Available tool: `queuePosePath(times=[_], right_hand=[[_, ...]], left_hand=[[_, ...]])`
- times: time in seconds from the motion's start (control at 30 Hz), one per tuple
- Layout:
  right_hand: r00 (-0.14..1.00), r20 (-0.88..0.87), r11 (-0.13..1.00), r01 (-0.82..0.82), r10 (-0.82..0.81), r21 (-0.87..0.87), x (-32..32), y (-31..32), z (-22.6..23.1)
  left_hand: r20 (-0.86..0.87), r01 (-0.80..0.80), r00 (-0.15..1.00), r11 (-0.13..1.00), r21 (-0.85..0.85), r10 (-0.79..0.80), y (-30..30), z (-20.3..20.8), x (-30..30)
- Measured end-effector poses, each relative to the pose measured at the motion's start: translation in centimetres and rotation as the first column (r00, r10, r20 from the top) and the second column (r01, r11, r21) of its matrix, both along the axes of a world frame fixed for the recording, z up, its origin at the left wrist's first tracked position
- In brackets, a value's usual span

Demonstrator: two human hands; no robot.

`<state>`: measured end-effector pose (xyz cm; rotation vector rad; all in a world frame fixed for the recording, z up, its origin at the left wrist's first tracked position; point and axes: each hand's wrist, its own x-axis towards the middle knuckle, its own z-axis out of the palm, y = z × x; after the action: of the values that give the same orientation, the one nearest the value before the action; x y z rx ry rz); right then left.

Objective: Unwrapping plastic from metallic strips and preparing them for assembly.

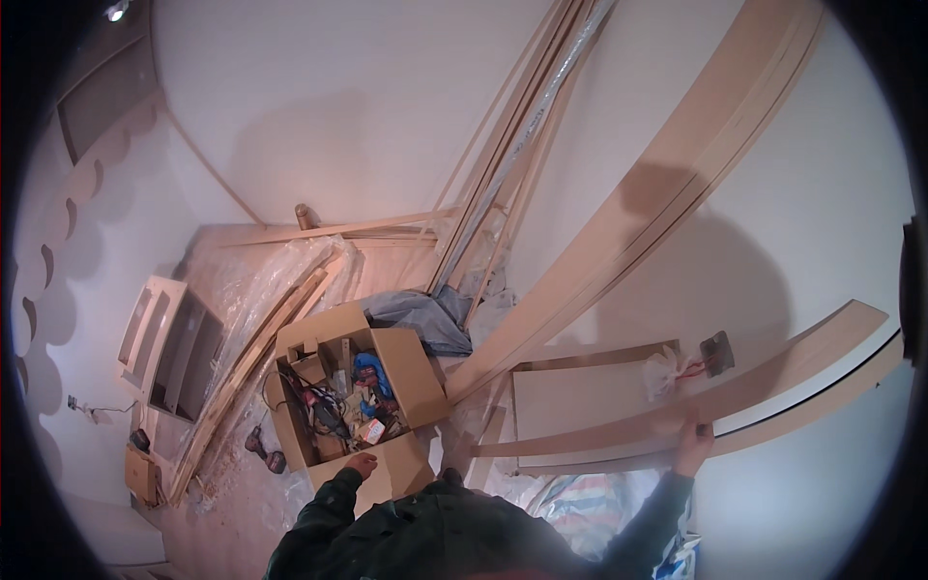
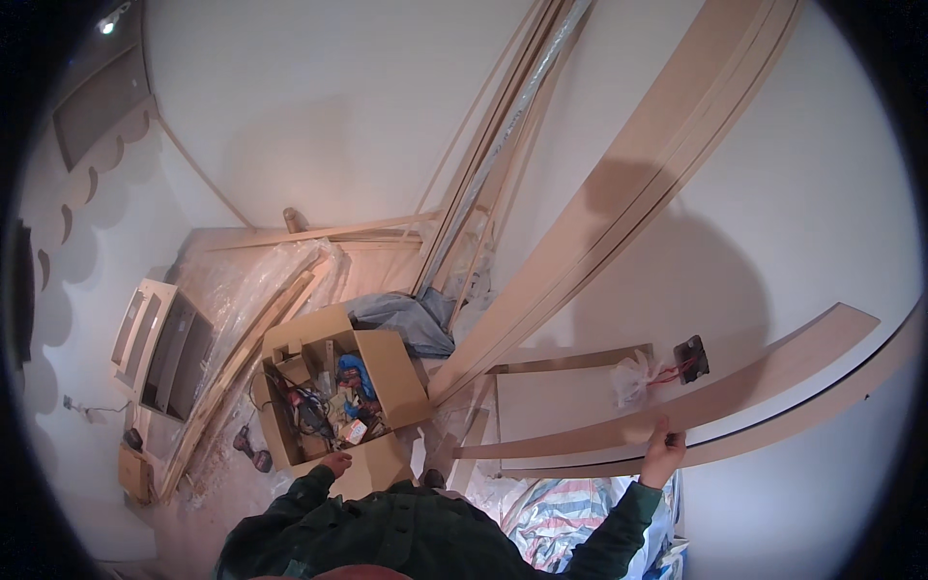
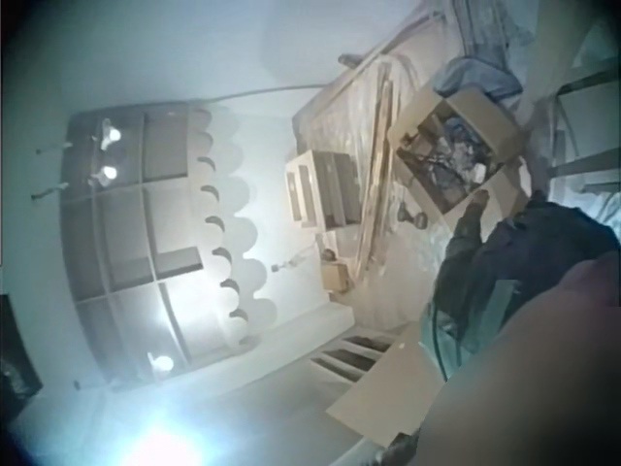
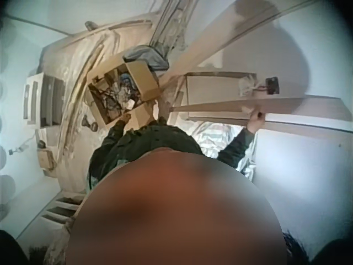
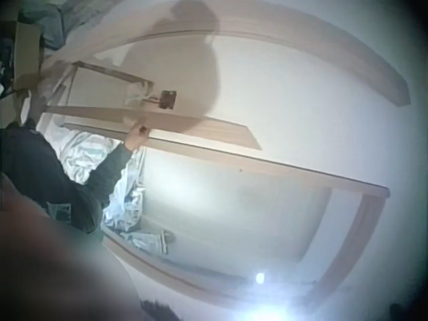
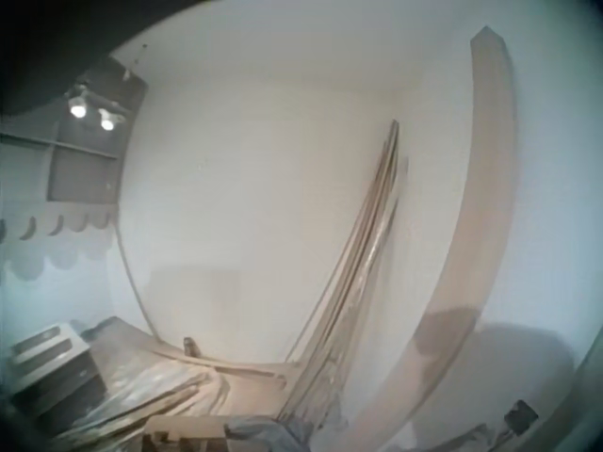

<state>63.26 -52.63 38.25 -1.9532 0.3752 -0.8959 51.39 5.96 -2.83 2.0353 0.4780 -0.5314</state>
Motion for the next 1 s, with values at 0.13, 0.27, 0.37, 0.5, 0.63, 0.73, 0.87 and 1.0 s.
queuePosePath(times=[0.13,0.27,0.37,0.5,0.63,0.73,0.87,1.0], right_hand=[[0.991,-0.135,1.000,-0.023,0.021,-0.014,-0.7,-0.3,-0.5],[0.997,-0.058,0.998,-0.060,0.058,-0.032,-2.7,-1.1,-2.0],[0.994,-0.069,0.984,0.073,-0.085,-0.160,-3.9,0.8,-1.5],[0.976,-0.092,0.935,0.158,-0.197,-0.317,-4.8,3.9,-0.5],[0.992,-0.110,0.966,0.033,-0.062,-0.255,-4.5,6.9,-0.1],[0.975,-0.215,0.971,-0.098,0.050,-0.220,-2.8,9.8,0.3],[0.949,-0.248,0.933,-0.255,0.192,-0.255,1.6,12.8,-0.8],[0.872,-0.375,0.884,-0.414,0.316,-0.218,7.6,14.7,-5.1]], left_hand=[[-0.035,0.058,0.998,0.998,0.025,-0.057,0.6,-0.6,-2.1],[-0.052,0.492,0.869,0.851,0.184,-0.491,2.0,-2.5,-3.7],[0.018,0.167,0.985,0.977,0.130,-0.170,2.2,-4.1,-6.7],[-0.096,0.041,0.995,0.999,0.026,-0.038,3.2,-3.9,-10.6],[-0.227,0.018,0.974,0.999,0.028,-0.011,4.1,-4.3,-12.2],[-0.157,0.041,0.987,0.995,0.095,-0.025,4.5,-4.8,-12.4],[-0.126,-0.058,0.990,0.997,0.042,0.063,3.7,-3.6,-9.7],[-0.050,-0.152,0.987,0.986,0.073,0.156,2.2,-1.7,-7.0]])
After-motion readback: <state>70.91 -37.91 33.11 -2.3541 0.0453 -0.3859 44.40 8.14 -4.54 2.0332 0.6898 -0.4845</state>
